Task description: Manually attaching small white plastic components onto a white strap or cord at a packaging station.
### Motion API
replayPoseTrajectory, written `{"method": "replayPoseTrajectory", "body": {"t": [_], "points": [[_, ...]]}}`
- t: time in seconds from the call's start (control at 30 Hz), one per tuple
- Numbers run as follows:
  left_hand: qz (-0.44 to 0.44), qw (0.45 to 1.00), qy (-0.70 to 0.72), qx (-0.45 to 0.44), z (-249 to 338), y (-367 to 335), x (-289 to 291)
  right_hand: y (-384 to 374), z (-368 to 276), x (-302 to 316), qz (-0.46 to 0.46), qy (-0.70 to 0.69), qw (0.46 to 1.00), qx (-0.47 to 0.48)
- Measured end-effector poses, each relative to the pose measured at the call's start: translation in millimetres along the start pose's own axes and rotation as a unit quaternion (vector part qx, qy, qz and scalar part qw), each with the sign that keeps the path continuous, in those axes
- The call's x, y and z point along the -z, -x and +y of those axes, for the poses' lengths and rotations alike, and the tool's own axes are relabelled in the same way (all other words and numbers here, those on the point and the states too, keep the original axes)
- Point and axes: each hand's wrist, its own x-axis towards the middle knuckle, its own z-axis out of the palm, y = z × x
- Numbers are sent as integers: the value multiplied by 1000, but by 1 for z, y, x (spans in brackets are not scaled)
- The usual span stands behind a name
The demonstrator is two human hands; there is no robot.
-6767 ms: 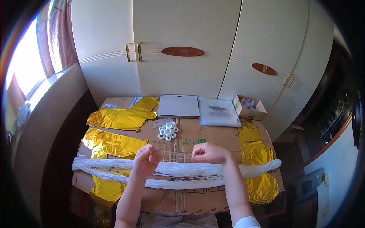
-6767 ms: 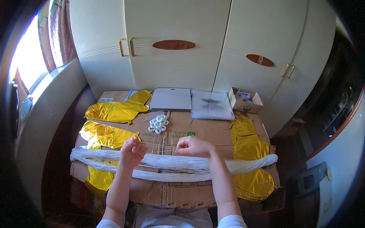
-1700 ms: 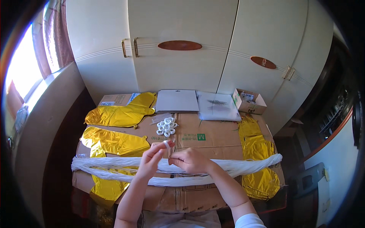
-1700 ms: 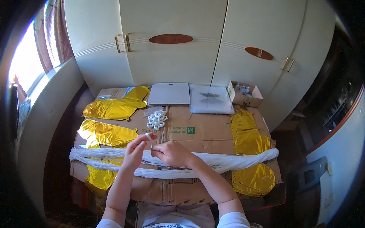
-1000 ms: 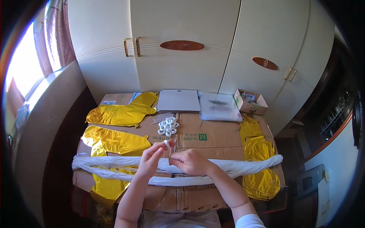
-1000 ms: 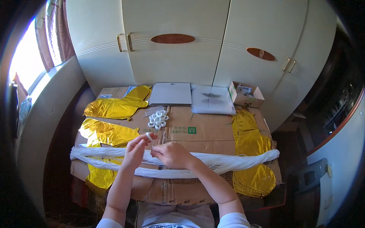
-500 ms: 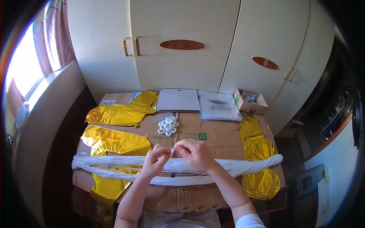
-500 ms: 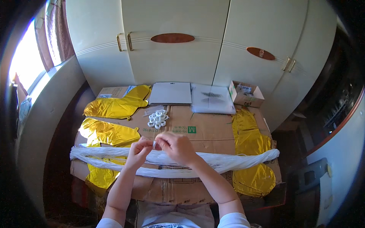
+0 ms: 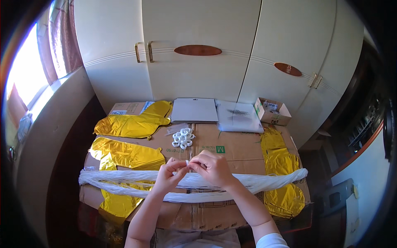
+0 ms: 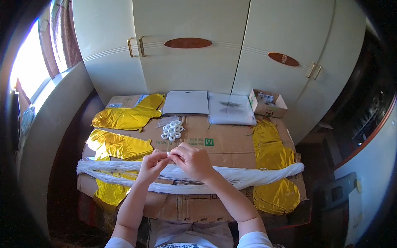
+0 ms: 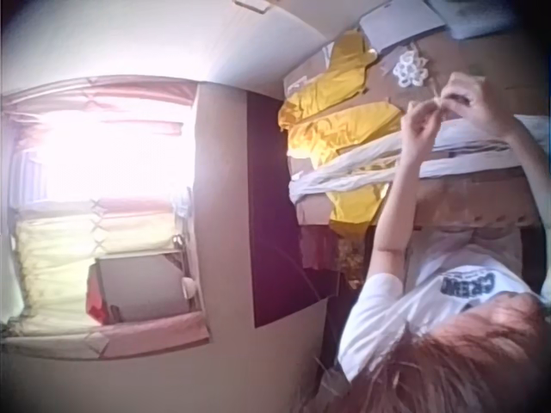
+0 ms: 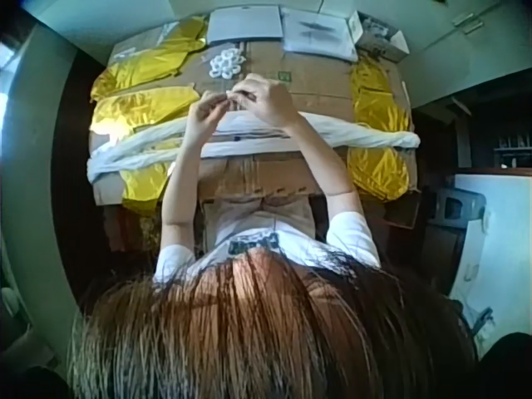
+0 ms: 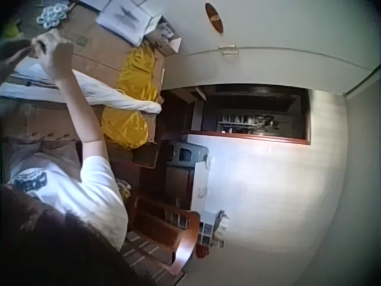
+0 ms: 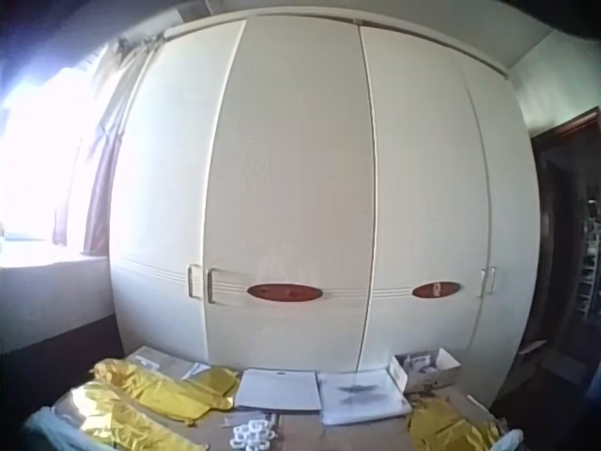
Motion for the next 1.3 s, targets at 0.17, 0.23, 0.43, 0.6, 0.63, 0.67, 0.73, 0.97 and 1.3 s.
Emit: {"method": "replayPoseTrajectory", "body": {"t": [0.17, 0.23, 0.43, 0.6, 0.63, 0.67, 0.73, 0.97, 1.3], "points": [[-46, 964, 257, 59, 4, 1, -2, 0, 7, -2, -2, -51, 998, -46], [-58, 939, 337, 45, -4, 0, 1, 1, 13, -10, -4, -73, 996, -45], [13, 916, 402, 13, -4, 0, -4, 6, 10, -24, -8, -147, 984, -98], [35, 957, 283, -49, -7, -3, -8, 8, 6, -24, -33, -181, 963, -199], [39, 965, 252, -62, -9, -3, -8, 9, 6, -25, -40, -182, 959, -213], [40, 972, 221, -75, -8, -2, -8, 10, 7, -26, -46, -182, 956, -227], [38, 981, 162, -98, -1, -3, -10, 10, 8, -26, -52, -166, 954, -244], [52, 997, 46, -32, -14, -1, -10, 6, -2, -18, 6, -72, 988, -135], [-42, 949, 303, 70, 3, 1, -2, -1, 12, 7, -125, -308, 934, -130]]}}
